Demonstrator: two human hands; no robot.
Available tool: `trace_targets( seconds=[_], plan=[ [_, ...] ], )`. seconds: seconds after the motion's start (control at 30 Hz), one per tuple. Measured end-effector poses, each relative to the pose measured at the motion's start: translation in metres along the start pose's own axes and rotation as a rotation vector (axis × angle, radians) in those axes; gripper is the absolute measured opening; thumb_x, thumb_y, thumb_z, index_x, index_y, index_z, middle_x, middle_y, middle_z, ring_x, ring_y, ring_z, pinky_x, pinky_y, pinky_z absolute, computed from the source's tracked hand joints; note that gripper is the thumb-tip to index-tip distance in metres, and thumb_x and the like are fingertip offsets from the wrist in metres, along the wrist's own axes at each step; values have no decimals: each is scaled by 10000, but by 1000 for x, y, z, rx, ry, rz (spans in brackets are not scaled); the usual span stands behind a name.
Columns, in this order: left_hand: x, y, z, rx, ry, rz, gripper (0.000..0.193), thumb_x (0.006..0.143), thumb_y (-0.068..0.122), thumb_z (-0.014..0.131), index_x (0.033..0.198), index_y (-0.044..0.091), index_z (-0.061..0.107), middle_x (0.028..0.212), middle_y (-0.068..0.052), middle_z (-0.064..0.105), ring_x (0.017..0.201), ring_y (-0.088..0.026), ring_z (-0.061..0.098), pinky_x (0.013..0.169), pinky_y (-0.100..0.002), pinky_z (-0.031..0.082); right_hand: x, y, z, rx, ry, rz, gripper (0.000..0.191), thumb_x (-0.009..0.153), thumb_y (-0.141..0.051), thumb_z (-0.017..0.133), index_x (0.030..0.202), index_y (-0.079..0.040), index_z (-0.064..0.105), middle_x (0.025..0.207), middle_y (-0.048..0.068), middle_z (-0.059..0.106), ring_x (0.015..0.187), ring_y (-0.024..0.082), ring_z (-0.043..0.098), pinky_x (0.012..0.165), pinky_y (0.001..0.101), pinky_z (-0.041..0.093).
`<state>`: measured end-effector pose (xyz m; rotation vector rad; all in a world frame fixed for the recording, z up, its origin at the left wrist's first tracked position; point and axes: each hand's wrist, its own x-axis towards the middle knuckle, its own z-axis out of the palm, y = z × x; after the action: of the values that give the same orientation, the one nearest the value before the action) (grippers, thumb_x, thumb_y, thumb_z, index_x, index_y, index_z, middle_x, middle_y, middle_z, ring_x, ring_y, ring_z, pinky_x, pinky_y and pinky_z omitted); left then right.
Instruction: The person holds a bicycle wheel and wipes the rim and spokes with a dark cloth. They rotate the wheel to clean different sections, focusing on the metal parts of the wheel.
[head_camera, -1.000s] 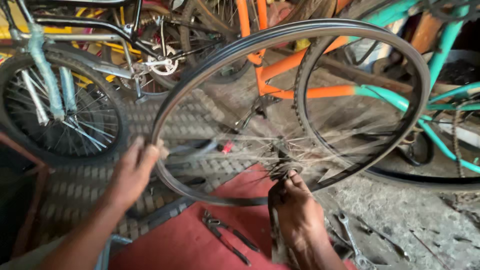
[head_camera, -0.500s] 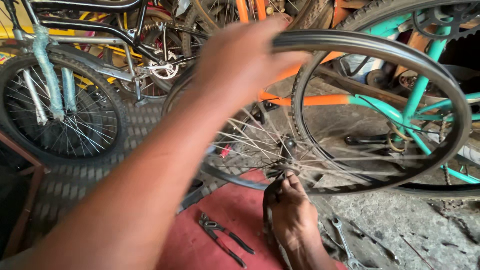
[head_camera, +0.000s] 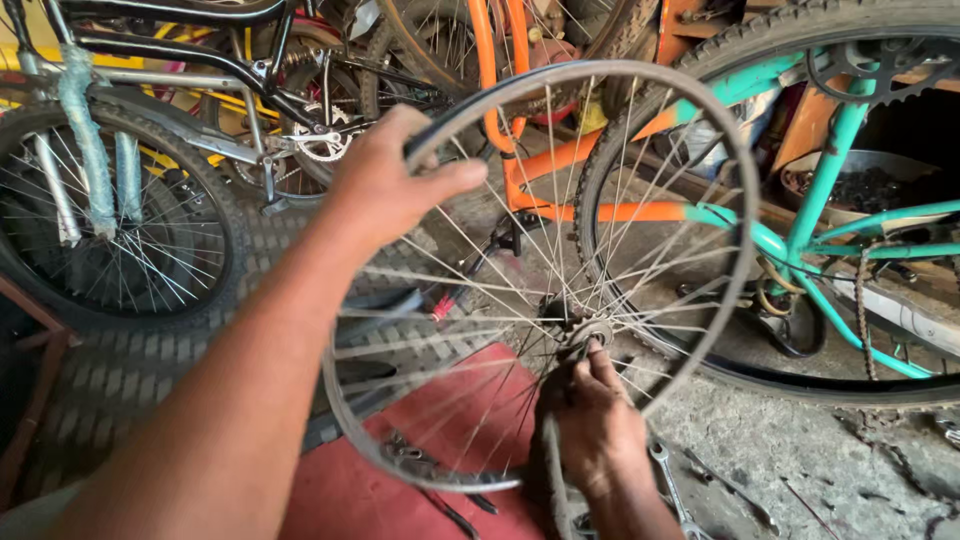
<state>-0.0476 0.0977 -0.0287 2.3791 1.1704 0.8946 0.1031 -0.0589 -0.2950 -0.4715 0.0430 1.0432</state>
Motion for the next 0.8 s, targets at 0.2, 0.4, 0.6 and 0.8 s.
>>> trace_targets(
  seconds=[0.2, 0.4, 0.6, 0.8],
  plan=[
    [-33, 46, 15, 199, 132, 187, 380, 931, 476, 703, 988, 106, 643, 774, -111, 716, 745, -330, 740, 691, -482, 548, 10, 8, -29, -170, 17, 117, 416, 952, -33, 466, 1351, -80, 575, 1056, 80, 688, 944, 219, 626, 869, 376, 503],
    [-55, 50, 13, 244, 224, 184, 321, 939, 458, 673, 1038, 154, 652, 816, -115, 746, 785, -377, 732, 695, -525, 545, 37, 1, -73, -640, -51, -113, 321, 891, -22, 618, 1204, -13, 690, 1045, 96, 735, 903, 196, 688, 866, 341, 538],
    [-62, 49, 9, 365, 252, 174, 324, 980, 475, 632, 1100, 174, 650, 833, -139, 738, 797, -421, 708, 677, -563, 523, 29, -30, -131, -1647, 400, -347, 352, 870, -228, 705, 1206, -128, 729, 1036, 150, 784, 790, 329, 782, 808, 382, 598],
    [-56, 18, 3, 369, 299, 58, 417, 918, 562, 667, 1088, 182, 684, 830, -151, 728, 812, -426, 697, 691, -556, 521, -2, 31, -156, -2213, 205, -203, 732, 656, -412, 880, 1344, -356, 636, 1363, 62, 609, 1253, 305, 580, 1027, 515, 478]
  ],
)
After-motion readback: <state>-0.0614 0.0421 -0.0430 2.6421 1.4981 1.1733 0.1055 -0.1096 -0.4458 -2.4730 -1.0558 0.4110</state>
